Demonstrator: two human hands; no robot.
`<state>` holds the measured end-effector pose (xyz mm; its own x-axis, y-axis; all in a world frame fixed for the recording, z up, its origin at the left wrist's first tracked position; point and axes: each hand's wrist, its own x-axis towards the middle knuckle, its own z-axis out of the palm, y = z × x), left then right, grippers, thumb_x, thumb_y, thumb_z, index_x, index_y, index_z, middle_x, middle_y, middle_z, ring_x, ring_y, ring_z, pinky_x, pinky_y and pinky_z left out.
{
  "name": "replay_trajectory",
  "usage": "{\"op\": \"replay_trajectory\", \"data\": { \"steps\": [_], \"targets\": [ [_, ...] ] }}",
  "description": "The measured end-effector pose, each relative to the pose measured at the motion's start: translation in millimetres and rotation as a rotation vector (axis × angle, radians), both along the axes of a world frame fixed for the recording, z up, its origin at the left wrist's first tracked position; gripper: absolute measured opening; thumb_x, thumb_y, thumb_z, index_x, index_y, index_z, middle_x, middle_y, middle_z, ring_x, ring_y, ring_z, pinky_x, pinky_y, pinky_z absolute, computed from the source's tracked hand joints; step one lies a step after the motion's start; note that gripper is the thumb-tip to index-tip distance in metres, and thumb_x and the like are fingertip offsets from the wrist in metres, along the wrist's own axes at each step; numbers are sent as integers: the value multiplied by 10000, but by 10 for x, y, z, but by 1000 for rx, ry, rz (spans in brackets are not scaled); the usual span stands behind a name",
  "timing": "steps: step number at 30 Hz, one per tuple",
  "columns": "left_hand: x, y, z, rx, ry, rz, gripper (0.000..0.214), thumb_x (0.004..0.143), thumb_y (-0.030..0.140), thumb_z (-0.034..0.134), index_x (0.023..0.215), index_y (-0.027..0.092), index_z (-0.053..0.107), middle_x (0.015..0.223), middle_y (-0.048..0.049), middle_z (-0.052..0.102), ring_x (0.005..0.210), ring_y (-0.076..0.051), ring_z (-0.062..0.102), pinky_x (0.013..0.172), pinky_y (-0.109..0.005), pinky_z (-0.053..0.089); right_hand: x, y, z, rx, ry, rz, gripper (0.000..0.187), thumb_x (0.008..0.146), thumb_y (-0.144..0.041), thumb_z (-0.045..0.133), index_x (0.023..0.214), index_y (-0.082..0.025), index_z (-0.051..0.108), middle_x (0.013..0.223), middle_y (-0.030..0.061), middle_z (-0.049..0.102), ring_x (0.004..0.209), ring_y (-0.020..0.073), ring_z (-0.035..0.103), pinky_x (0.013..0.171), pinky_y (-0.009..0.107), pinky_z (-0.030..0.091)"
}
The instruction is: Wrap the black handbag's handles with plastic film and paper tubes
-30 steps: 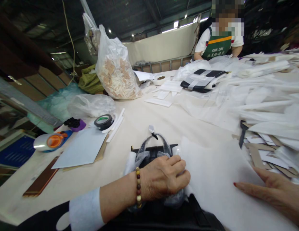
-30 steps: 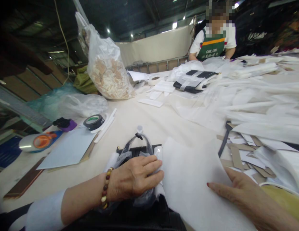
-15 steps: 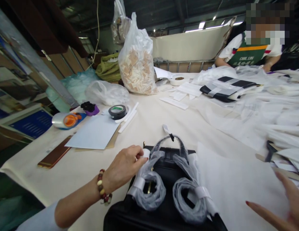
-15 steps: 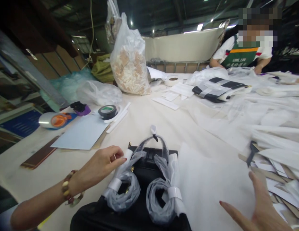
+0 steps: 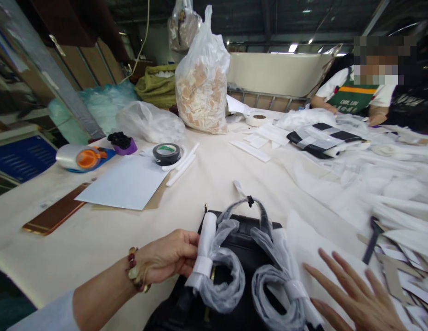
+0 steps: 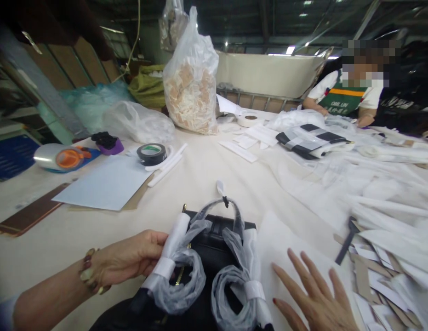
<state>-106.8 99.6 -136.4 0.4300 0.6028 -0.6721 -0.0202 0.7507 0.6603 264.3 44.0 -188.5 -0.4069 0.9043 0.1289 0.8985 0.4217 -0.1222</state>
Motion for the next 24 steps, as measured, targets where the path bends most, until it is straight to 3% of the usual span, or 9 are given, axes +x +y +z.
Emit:
{"op": "replay_trajectory", "data": {
  "steps": [3, 6, 12, 16, 19, 21, 24],
  "targets": [
    [22, -48, -71, 45, -39, -68, 349, 558, 209, 770, 870, 92, 668, 831, -94, 692, 683, -161, 629, 668, -261, 502, -118, 51, 130, -278, 46, 80, 540, 831, -425, 495, 1347, -294, 405, 1397, 42, 390, 1243, 302, 405, 987, 469, 390],
    [60, -120, -192, 63, -26, -91, 317, 527, 203, 796, 808, 102, 690, 756, -64, 693, 644, -151, 618, 647, -237, 492, -151, 26, 196, -372, 155, 125, 708, 765, -386, 616, 1387, -266, 301, 1450, 8, 280, 1301, 265, 309, 1051, 372, 316],
    [84, -186, -351, 63, 16, -61, 286, 539, 251, 805, 758, 101, 697, 673, -48, 681, 614, -132, 595, 575, -183, 456, -158, -32, 168, -420, 197, 196, 690, 784, -314, 553, 1402, -266, 251, 1466, -7, 224, 1324, 262, 254, 1069, 407, 261],
    [66, -197, -364, 78, 24, -72, 293, 590, 294, 782, 795, 102, 698, 692, -44, 683, 625, -134, 587, 577, -182, 441, -100, -73, -122, -327, 38, 227, 647, 830, -230, 481, 1413, -262, 203, 1454, 31, 213, 1306, 273, 250, 1031, 425, 298],
    [62, -206, -375, 70, 56, -88, 268, 639, 307, 752, 817, 114, 697, 701, -28, 683, 629, -134, 576, 564, -181, 429, -37, -122, -286, -174, 76, 295, 657, 864, -215, 451, 1434, -252, 127, 1455, 38, 211, 1294, 252, 252, 1002, 356, 339],
    [67, -213, -372, 53, 60, -89, 235, 662, 285, 730, 822, 116, 701, 717, -26, 687, 628, -128, 569, 565, -176, 428, -1, -140, -258, -146, 156, 360, 627, 878, -238, 429, 1441, -242, 153, 1449, 29, 253, 1277, 232, 296, 977, 293, 369],
    [82, -218, -342, -2, -6, -65, 228, 660, 234, 721, 850, 110, 707, 768, -37, 692, 615, -116, 574, 575, -171, 436, 17, -98, -23, -240, 235, 352, 500, 909, -285, 354, 1406, -296, 305, 1406, -15, 364, 1233, 217, 386, 961, 269, 393]
  ]
}}
